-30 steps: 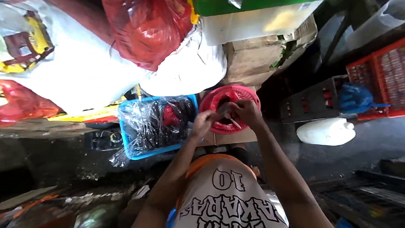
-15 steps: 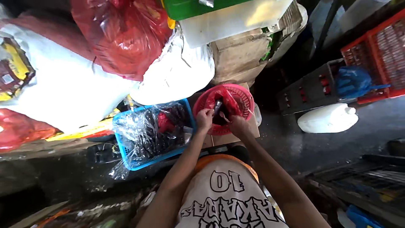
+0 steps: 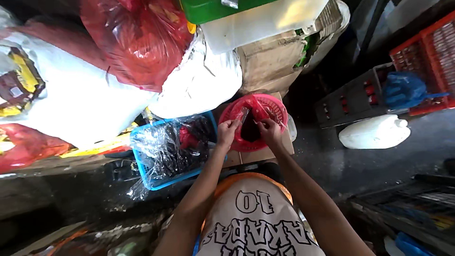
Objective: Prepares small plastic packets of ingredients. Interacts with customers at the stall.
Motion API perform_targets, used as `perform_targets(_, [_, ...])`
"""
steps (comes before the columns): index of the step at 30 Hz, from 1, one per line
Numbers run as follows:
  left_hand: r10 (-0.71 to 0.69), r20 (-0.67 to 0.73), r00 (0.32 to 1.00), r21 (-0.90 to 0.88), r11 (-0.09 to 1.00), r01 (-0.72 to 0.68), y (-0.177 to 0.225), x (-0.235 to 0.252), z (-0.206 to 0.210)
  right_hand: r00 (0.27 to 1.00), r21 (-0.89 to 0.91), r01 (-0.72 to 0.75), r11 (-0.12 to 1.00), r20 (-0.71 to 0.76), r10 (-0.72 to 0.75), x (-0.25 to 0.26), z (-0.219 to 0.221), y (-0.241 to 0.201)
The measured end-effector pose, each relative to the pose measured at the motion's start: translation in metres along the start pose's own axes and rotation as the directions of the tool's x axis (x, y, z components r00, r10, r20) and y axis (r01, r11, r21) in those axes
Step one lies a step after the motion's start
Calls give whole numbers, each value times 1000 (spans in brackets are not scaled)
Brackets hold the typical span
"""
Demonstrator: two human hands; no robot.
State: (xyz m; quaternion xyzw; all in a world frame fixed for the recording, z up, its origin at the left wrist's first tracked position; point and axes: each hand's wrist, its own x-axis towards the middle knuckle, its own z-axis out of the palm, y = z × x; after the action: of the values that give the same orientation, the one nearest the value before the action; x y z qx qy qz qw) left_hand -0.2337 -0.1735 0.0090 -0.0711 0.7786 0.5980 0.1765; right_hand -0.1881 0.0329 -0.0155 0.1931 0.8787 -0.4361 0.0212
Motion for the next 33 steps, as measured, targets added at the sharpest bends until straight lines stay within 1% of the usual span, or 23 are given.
perform_targets(2, [-27,4,1000,13,1000,27,-4,-11,-8,998,162,31,986,-67,-21,2,11,3])
perform_targets(4, [-45,13,999,39,998,44,-8,-17,-18,991,220,49,974,-129,-21,1,12,2])
perform_targets(6, [-30,25,999,62,998,29,-13,-20,-29,986,203,70,977,-160,-37,-1,6,0])
perform_targets(9, [88,19,996,116,989,-90,-21,-22,-45,986,154,79,985,-157,-55,-1,-2,1])
perform_targets(11, [138,18,990,166,976,-139,-22,-24,-54,988,128,43,991,-150,-23,4,-1,3])
perform_targets(13, [153,14,988,143,978,-153,-23,-26,-58,989,124,-10,992,-143,28,11,5,3])
perform_targets(17, [174,45,984,79,981,-177,-24,-34,-62,985,187,-140,972,-70,156,21,20,-5])
perform_targets(18, [168,50,985,74,982,-171,-26,-36,-61,982,166,-163,973,-69,176,23,21,-6])
perform_targets(19, [167,54,985,70,983,-170,-28,-38,-61,980,126,-173,977,-79,183,24,21,-9])
perform_targets(21, [176,70,982,49,983,-180,-29,-39,-60,982,79,-142,987,-114,150,24,19,-11])
perform_targets(23, [176,84,981,35,983,-179,-31,-40,-60,981,108,-124,986,-135,138,24,19,-9])
perform_targets(24, [171,90,981,30,984,-175,-31,-41,-60,979,134,-137,981,-132,155,24,19,-7])
perform_targets(27, [165,102,981,22,985,-168,-31,-44,-61,966,183,-232,955,-69,248,27,21,1])
perform_targets(30, [159,126,979,-19,987,-157,-31,-41,-58,943,222,-330,917,37,330,32,23,4])
perform_targets(32, [161,146,976,-46,987,-156,-32,-38,-59,915,323,-401,857,93,393,34,20,1])
perform_targets(33, [166,159,973,-69,985,-156,-33,-36,-60,898,409,-434,802,120,424,34,18,0])
